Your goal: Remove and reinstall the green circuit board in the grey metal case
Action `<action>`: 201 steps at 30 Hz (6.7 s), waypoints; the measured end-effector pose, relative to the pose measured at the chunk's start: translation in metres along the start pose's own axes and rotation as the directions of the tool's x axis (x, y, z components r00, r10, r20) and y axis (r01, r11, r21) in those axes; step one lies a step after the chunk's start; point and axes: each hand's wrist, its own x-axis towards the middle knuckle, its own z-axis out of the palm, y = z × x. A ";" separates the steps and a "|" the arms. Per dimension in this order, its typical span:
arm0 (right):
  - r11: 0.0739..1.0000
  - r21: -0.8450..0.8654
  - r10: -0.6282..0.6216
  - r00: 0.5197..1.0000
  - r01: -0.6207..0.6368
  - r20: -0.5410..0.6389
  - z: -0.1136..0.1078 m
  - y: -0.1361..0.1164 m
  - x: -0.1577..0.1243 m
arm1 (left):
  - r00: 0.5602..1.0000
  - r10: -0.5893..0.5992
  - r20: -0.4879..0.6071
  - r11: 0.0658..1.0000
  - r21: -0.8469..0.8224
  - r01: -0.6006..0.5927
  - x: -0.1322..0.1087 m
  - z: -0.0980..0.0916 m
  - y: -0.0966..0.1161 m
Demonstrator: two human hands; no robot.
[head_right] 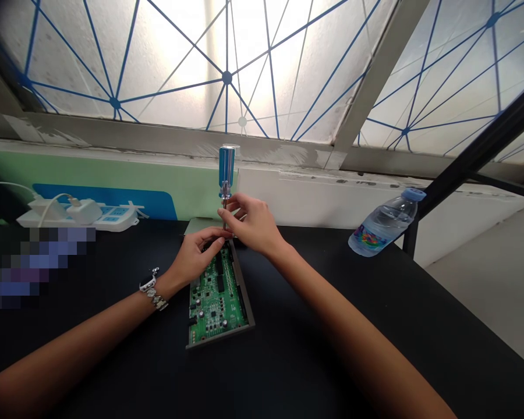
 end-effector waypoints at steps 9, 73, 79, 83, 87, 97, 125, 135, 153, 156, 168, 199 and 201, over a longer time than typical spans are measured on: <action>0.972 0.235 -0.043 0.992 0.015 0.117 -0.014 -0.010 0.008 | 1.000 -0.013 -0.008 1.000 0.008 0.013 0.000 0.000 -0.002; 0.853 0.489 0.041 0.958 -0.181 0.283 -0.018 -0.007 0.014 | 0.988 0.037 0.153 0.750 0.649 -0.129 -0.009 -0.018 -0.008; 0.876 0.469 0.009 0.976 -0.111 0.216 -0.016 -0.008 0.014 | 0.989 0.034 0.147 0.736 0.666 -0.124 -0.009 -0.017 -0.005; 0.888 0.454 -0.010 0.985 -0.070 0.171 -0.014 -0.006 0.011 | 0.989 0.037 0.142 0.732 0.670 -0.124 -0.010 -0.017 -0.005; 0.901 0.428 -0.008 0.986 -0.065 0.166 -0.016 -0.006 0.007 | 0.989 0.047 0.143 0.744 0.656 -0.131 -0.009 -0.018 -0.010; 0.899 0.433 -0.016 0.982 -0.070 0.191 -0.008 -0.009 0.000 | 0.963 0.050 0.263 0.785 0.586 -0.201 -0.006 -0.038 -0.012; 0.944 0.328 -0.002 1.000 0.007 -0.016 0.009 -0.003 -0.013 | 0.892 -0.370 0.260 0.591 0.807 0.010 -0.036 -0.133 0.025; 0.954 0.275 -0.103 0.992 0.117 -0.068 0.017 -0.003 -0.022 | 0.881 -0.375 0.289 0.541 0.840 -0.045 -0.035 -0.133 0.022; 0.963 0.242 -0.096 0.991 0.117 -0.095 0.016 -0.002 -0.022 | 0.920 -0.261 0.291 0.570 0.816 -0.097 -0.038 -0.129 0.025; 0.950 0.282 -0.090 0.983 0.134 -0.161 0.013 -0.007 -0.021 | 0.916 -0.273 0.293 0.558 0.824 -0.098 -0.039 -0.129 0.022; 0.805 0.587 0.169 0.982 -0.086 -0.089 0.025 -0.007 -0.020 | 0.954 -0.285 0.089 0.815 0.547 0.192 -0.041 -0.104 0.027; 0.708 0.705 0.108 0.993 -0.038 -0.056 0.028 -0.025 -0.025 | 0.806 -0.592 0.012 0.711 -0.463 0.529 -0.051 -0.051 0.045; 0.708 0.705 0.108 0.993 -0.041 -0.050 0.028 -0.025 -0.025 | 0.805 -0.593 0.009 0.711 -0.462 0.530 -0.051 -0.051 0.044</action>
